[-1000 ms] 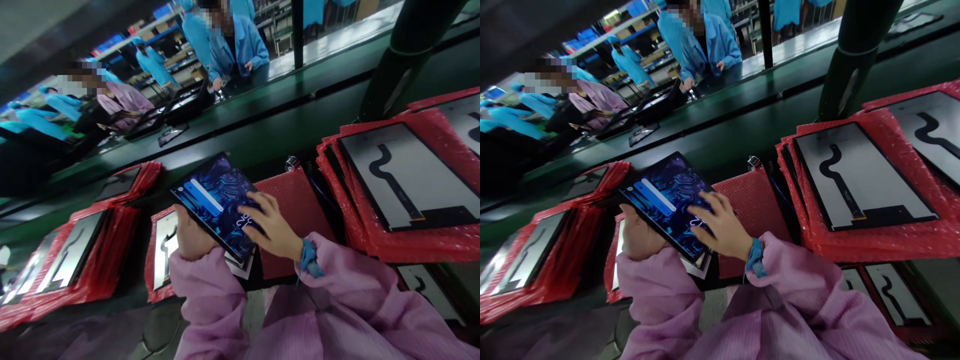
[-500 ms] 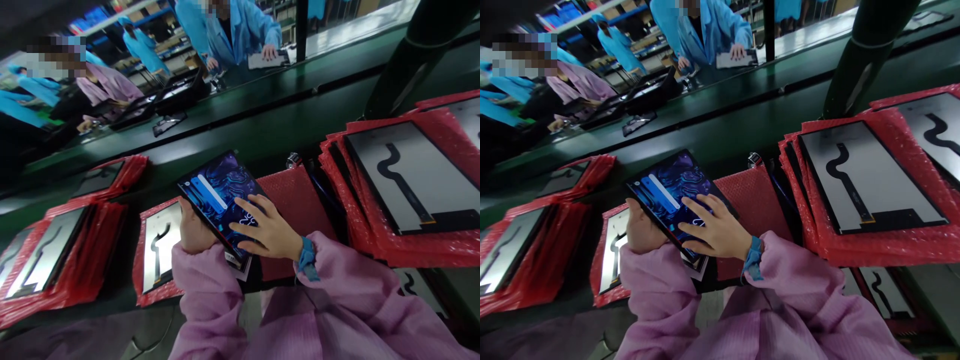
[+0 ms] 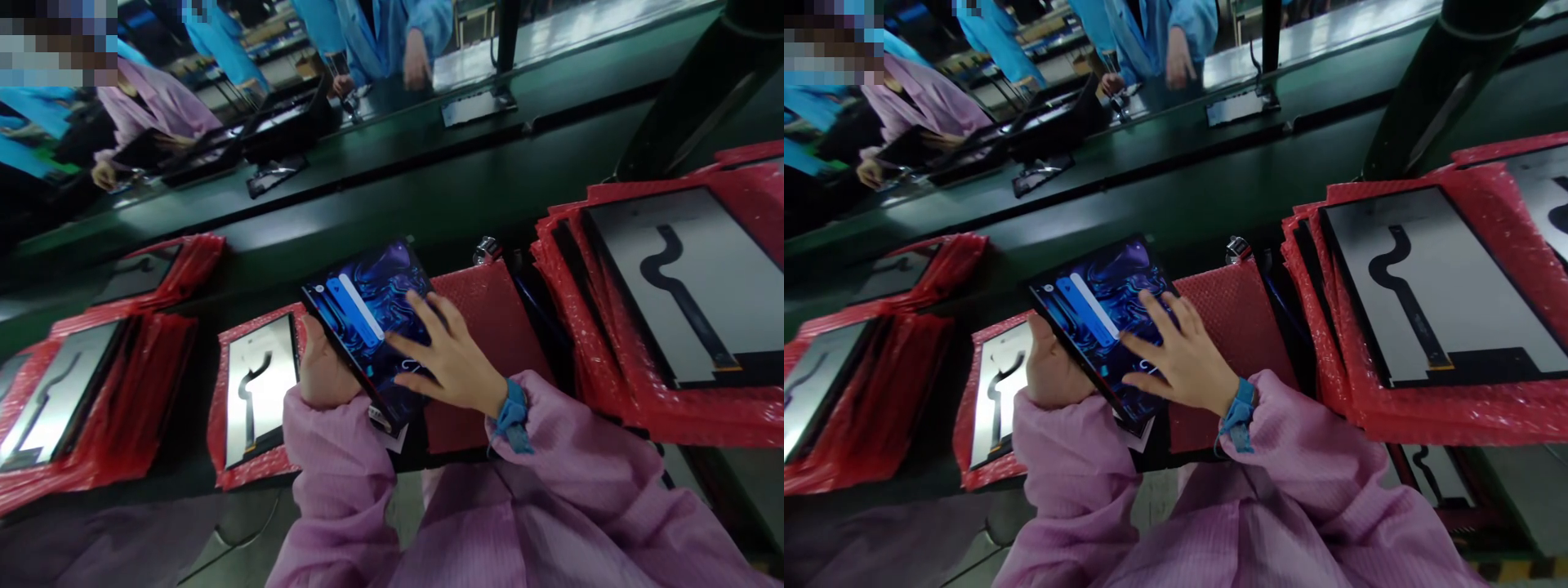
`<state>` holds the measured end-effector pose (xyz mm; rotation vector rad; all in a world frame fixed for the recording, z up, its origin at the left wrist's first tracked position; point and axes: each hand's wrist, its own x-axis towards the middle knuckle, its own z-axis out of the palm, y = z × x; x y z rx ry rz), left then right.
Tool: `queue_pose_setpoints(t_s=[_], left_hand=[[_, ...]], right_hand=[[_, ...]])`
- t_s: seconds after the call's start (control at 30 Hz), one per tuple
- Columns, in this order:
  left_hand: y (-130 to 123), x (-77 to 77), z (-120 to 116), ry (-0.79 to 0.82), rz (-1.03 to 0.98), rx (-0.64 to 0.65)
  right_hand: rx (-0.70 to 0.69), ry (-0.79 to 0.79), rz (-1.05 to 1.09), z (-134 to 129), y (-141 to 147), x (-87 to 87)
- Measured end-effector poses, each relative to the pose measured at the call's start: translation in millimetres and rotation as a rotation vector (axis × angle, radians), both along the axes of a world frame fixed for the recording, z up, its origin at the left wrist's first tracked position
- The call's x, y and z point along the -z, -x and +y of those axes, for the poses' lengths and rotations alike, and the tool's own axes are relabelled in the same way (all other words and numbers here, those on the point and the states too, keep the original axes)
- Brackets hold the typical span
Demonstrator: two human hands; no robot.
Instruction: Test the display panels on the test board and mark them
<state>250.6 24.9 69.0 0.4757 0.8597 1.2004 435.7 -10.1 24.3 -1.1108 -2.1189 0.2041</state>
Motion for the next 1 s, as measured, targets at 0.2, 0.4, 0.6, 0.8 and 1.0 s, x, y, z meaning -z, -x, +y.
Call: queue_pose_setpoints(t_s=[0.2, 0.4, 0.6, 0.8, 1.0], left_hand=[[-2.7, -2.5, -1.4, 0.036, -0.021, -0.022], [-5.5, -0.5, -0.7, 0.014, 0.004, -0.119], [-5.6, -8.5, -0.6, 0.103, -0.034, -0.103], [-7.0, -13.1, -1.0, 0.152, -0.060, -0.130], [-7.1, -5.3, 1.3, 0.090, -0.029, -0.197]], right_hand=[[-0.077, -0.048, 0.105, -10.3, -0.8, 0.4], [0.238, 0.017, 0.167, -9.6, 0.7, 4.5], [0.104, -0.062, 0.040, -17.7, 6.4, 8.2], [-0.005, -0.114, 0.089, -22.0, 9.1, 6.3], [0.390, 0.042, 0.235, -19.0, 7.0, 6.7]])
